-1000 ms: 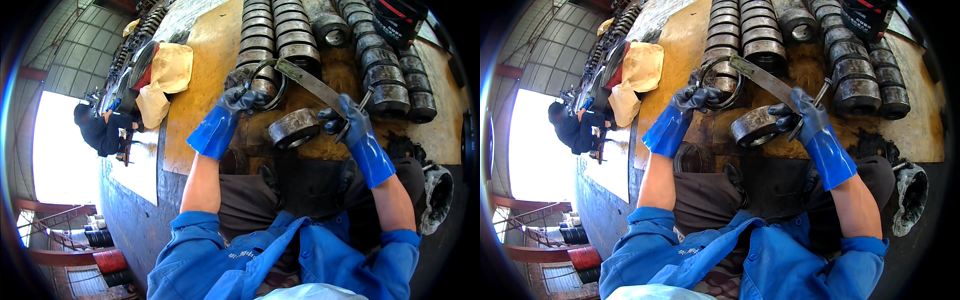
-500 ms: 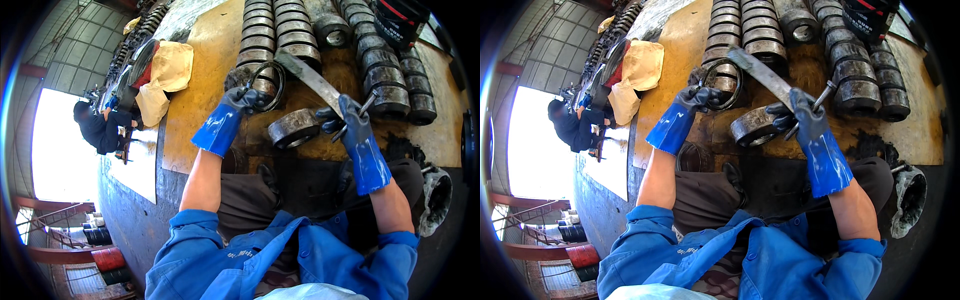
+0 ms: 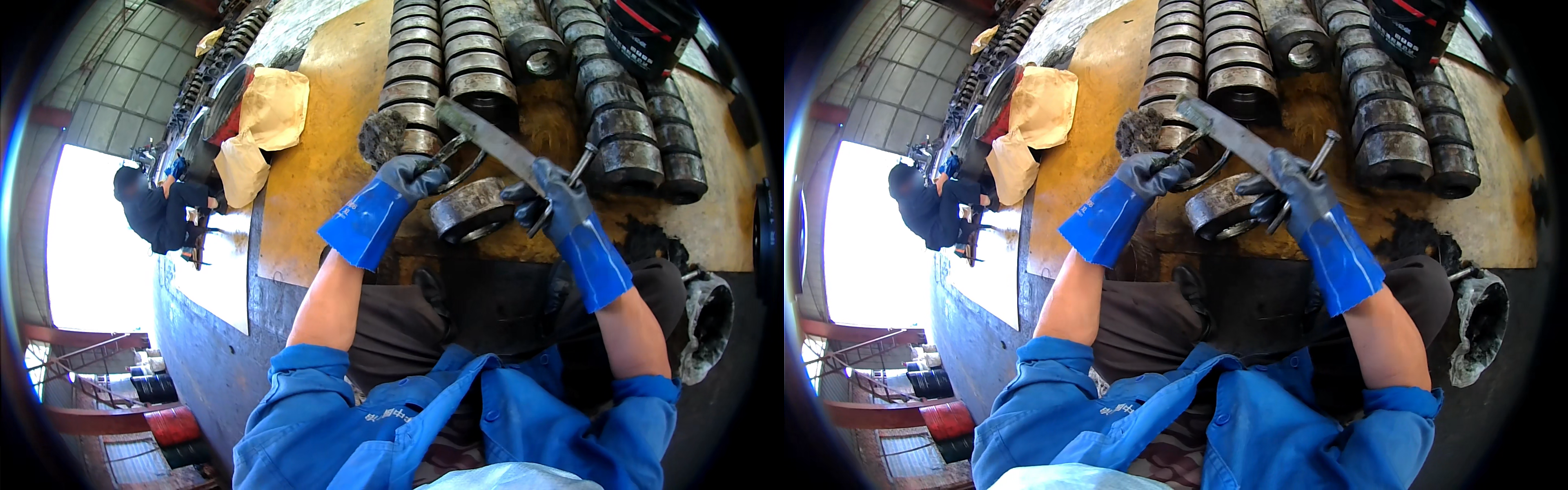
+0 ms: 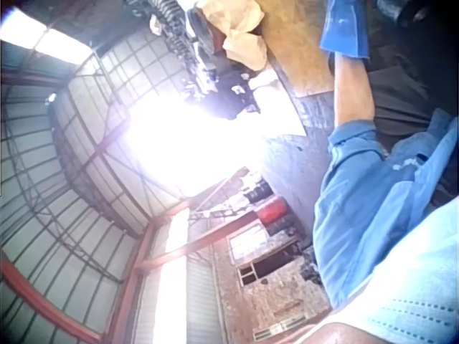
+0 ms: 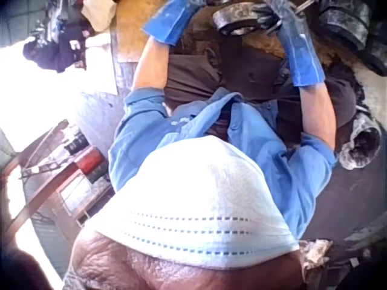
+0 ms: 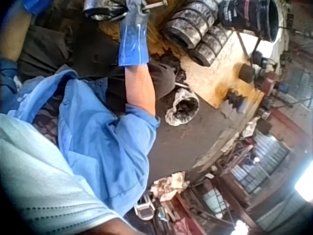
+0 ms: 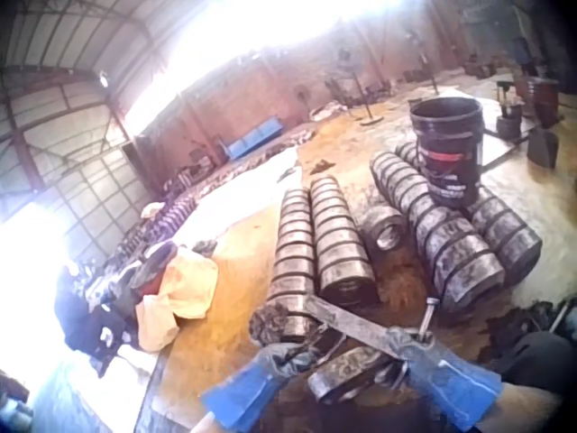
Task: The person scoops a dark paste from a bucket and applies it to the inner surface of a metal ring using a flat metal tool. They repeat this process multiple times, spreading the paste evenly around the ring's circumference.
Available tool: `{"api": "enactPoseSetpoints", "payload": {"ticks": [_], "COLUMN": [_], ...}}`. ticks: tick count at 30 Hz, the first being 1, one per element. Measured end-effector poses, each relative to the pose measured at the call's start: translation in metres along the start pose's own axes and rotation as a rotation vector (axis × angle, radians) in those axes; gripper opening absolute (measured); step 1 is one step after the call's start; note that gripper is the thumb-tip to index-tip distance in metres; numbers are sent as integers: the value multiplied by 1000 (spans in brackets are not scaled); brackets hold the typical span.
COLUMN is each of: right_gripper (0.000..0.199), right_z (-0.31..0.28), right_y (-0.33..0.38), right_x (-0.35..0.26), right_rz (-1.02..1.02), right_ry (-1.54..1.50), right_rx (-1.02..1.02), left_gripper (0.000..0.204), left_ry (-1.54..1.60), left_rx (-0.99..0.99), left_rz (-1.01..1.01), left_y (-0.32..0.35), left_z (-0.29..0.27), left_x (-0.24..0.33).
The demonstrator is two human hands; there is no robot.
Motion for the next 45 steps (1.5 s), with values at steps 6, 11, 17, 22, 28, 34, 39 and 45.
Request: {"api": "enactPoseSetpoints", "payload": {"ticks": [6,11,17,22,28,34,39,45], "right_gripper": [40,36,45,45,41,41,38,38], "right_z": [15,0,-7,7,19,14,14,-21], "right_y": [20,17,2,-11,1,15,9,-8], "right_x": [-15,-13,-3,0,-7,-24,-28,-25], "right_rz": [-84,66,147,160,-41,-120,-142,-159], "right_ry": [60,-155,-91,-255,-114,-13,-15,-8], "right_rx": [4,24,-39,-56,-102,-48,-58,-10], "left_gripper": [21,30,33,42,39,27,14,9], "left_ry": [-133,191,351,424,686,300,31,-26], "left_rx": [142,391,325,158,162,201,426,327], "left_rz": [112,-74,74,269,-117,226,348,574], "left_y": [-2,-5,-7,2,-25,8,17,-34], "left_z": [-36,-62,-32,-13,1,-2,-47,-46], "left_x": [-16,-15,24,16,-67,3,44,146]}}
Point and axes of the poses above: each hand's wrist, its own y-axis away from the middle knuckle, its own z-axis out of the palm, x = y × z, the point moved 6 cm from there along -y, towards the middle knuckle, and after that the axes turned 8 degrees about x, right-handed, at the moved point
